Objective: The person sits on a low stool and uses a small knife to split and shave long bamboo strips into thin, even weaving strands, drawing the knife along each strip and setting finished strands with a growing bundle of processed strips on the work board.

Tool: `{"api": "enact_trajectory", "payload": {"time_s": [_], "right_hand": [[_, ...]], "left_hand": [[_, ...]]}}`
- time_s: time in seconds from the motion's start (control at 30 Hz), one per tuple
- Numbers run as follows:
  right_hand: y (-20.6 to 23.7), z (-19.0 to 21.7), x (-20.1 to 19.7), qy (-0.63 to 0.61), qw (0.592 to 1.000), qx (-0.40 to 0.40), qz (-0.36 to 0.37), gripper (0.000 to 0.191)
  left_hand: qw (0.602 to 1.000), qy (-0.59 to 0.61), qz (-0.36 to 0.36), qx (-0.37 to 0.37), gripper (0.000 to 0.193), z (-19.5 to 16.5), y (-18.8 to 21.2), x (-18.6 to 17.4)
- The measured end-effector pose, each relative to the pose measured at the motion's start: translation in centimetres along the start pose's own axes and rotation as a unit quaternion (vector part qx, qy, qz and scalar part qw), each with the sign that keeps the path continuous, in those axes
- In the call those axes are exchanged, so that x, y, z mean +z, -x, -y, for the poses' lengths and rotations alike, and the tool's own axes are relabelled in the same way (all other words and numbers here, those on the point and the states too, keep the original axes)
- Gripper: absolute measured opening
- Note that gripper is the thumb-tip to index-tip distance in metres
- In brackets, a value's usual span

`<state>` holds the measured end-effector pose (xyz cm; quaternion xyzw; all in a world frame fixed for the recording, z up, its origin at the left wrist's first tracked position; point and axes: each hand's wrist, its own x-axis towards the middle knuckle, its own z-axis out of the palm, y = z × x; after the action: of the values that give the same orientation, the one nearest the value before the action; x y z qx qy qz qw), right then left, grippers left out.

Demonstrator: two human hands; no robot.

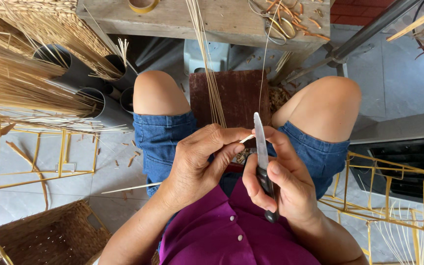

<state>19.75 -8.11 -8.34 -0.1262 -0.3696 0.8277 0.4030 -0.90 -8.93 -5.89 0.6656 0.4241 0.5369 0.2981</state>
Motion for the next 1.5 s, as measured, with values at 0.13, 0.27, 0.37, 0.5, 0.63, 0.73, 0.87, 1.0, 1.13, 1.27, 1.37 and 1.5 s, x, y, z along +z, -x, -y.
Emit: {"api": "enact_trajectory", "payload": {"time_s": [0.13,0.27,0.37,0.5,0.63,0.73,0.87,1.0,1.13,1.27,1.37,1.5], "right_hand": [[0.06,-0.06,-0.01,0.000,1.000,-0.005,0.008,0.056],[0.07,-0.20,-0.05,0.003,1.000,-0.006,0.012,0.055],[0.15,-0.31,-0.05,0.001,1.000,-0.007,0.010,0.055],[0.21,-0.35,-0.08,0.000,1.000,-0.005,0.008,0.055],[0.22,-0.28,-0.06,-0.007,1.000,-0.001,0.014,0.055],[0.25,-0.21,0.00,-0.006,1.000,0.000,0.012,0.055],[0.17,-0.20,0.01,-0.007,1.000,-0.004,0.018,0.055],[0.16,-0.27,0.01,-0.011,1.000,-0.003,0.012,0.055],[0.21,-0.28,-0.03,-0.009,1.000,-0.001,0.009,0.055],[0.04,-0.19,-0.08,-0.004,1.000,0.001,0.013,0.054],[-0.02,-0.01,0.02,0.002,1.000,0.002,0.016,0.052],[-0.01,0.27,0.21,0.013,1.000,0.006,0.009,0.051]], "left_hand": [[1.000,0.003,-0.001,-0.002,0.025,-0.22,0.21,0.09],[1.000,-0.001,-0.006,0.007,0.025,-0.25,0.24,0.08],[1.000,-0.006,-0.010,0.002,0.026,-0.24,0.26,0.18],[1.000,-0.020,-0.012,0.008,0.025,-0.18,0.24,0.22],[0.999,-0.016,-0.016,0.027,0.025,-0.10,0.20,0.27],[0.999,-0.013,-0.017,0.029,0.024,0.01,0.19,0.32],[1.000,-0.010,-0.015,0.015,0.024,0.02,0.28,0.34],[0.999,-0.016,-0.017,0.031,0.025,0.01,0.20,0.36],[0.999,-0.038,-0.019,0.033,0.027,-0.16,0.27,0.30],[0.998,-0.056,-0.011,0.033,0.030,-0.32,0.39,0.08],[0.997,-0.070,-0.006,0.039,0.031,-0.34,0.41,-0.06],[0.996,-0.071,-0.010,0.047,0.031,-0.28,0.33,-0.06]]}}
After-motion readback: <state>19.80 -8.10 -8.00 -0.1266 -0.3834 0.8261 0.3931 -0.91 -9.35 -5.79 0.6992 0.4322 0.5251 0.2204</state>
